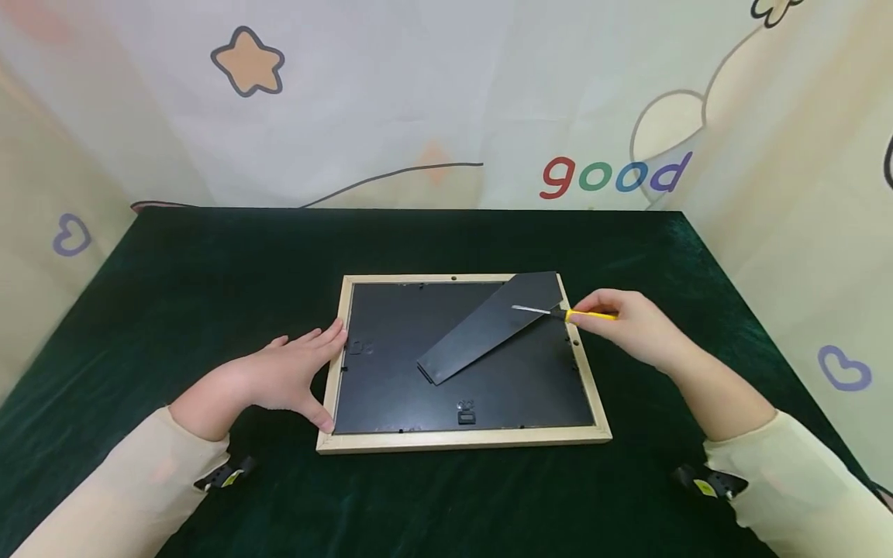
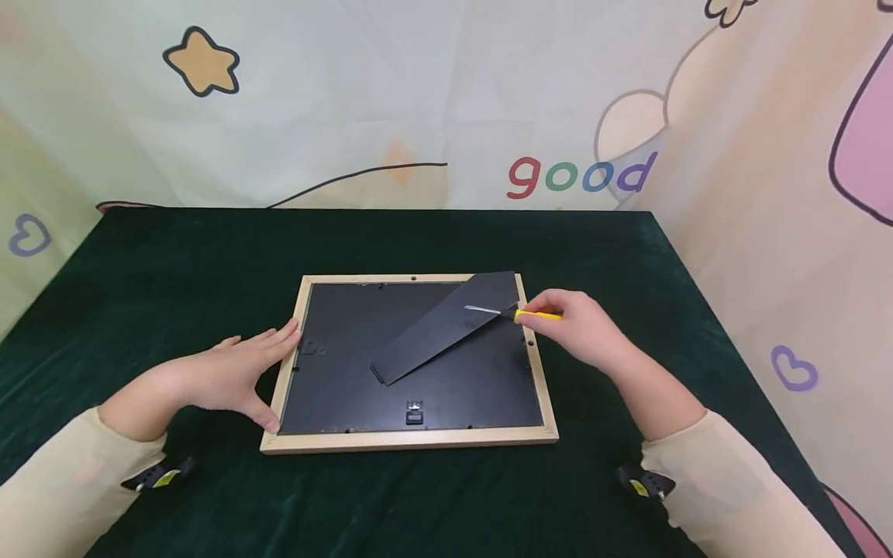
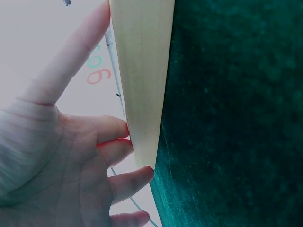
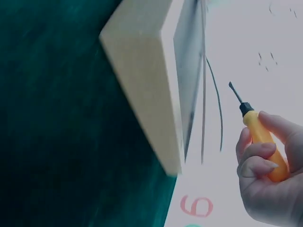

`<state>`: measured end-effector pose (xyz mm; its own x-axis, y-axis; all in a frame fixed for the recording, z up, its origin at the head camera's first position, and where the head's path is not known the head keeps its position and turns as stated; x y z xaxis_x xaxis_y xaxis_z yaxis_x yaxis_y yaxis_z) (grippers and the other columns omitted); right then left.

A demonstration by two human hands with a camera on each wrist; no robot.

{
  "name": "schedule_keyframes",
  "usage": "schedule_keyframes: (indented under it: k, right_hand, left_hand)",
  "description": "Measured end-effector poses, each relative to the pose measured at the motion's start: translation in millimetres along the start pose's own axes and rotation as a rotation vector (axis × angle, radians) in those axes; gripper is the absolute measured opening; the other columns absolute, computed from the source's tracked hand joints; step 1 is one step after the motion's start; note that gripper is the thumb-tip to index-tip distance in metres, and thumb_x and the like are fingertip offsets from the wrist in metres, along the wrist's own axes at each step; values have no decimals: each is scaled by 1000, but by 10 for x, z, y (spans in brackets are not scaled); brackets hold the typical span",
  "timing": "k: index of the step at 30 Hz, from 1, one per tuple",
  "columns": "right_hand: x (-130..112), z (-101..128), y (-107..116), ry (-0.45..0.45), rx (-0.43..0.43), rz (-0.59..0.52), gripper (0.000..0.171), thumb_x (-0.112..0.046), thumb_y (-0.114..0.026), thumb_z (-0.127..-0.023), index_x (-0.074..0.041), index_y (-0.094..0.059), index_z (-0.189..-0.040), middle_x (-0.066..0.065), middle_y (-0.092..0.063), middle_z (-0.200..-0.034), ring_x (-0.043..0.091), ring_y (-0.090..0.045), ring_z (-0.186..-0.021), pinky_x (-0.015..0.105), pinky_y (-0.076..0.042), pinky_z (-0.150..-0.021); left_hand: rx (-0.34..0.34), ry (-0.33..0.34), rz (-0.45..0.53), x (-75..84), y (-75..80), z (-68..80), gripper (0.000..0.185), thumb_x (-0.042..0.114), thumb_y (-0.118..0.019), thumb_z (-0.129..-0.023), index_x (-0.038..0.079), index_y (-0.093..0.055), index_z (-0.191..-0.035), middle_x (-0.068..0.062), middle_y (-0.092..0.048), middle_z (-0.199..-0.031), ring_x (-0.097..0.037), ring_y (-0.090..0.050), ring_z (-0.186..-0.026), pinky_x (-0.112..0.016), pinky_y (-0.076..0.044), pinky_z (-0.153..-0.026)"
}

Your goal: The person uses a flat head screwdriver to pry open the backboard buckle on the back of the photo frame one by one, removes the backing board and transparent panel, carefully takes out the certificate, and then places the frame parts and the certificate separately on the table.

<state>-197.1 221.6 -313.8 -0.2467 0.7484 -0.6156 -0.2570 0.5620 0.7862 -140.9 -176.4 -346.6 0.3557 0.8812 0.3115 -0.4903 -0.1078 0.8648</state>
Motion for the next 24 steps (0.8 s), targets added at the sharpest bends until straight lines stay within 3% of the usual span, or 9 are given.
schedule_keyframes:
  k: [13,24]
  right_hand:
    - [-613,-315,-487,115,-144,-60,19,-32,-62,-76,-19,-61,-90,-3,-57,-85,18,-48,-80,28,-44,-68]
    - [-936,-365,-830,193,-256,-27,16,-22,-63,-77,-17,-60,-91,-7,-58,-84,15,-50,-77,21,-45,-65]
  left_hand:
    - [24,-3,-6,-22,14,7,123,66,-64,-43,9,-10,-137,-7,1,-141,-32,-9,-125,-58,-7,-92]
    - [19,4,0,-8,-10,11,123,66,-64,-41,10,-10,-137,-6,1,-141,-35,-9,-125,-58,-7,-92]
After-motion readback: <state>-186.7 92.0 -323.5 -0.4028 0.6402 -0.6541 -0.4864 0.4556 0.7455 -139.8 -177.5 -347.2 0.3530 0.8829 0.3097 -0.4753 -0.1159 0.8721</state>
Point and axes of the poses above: each hand's wrist, its own z-axis away from the middle knuckle, its own y-axis out of the back of the hand, x = y × z, the point moved 3 cm from there along -z, towards the middle knuckle
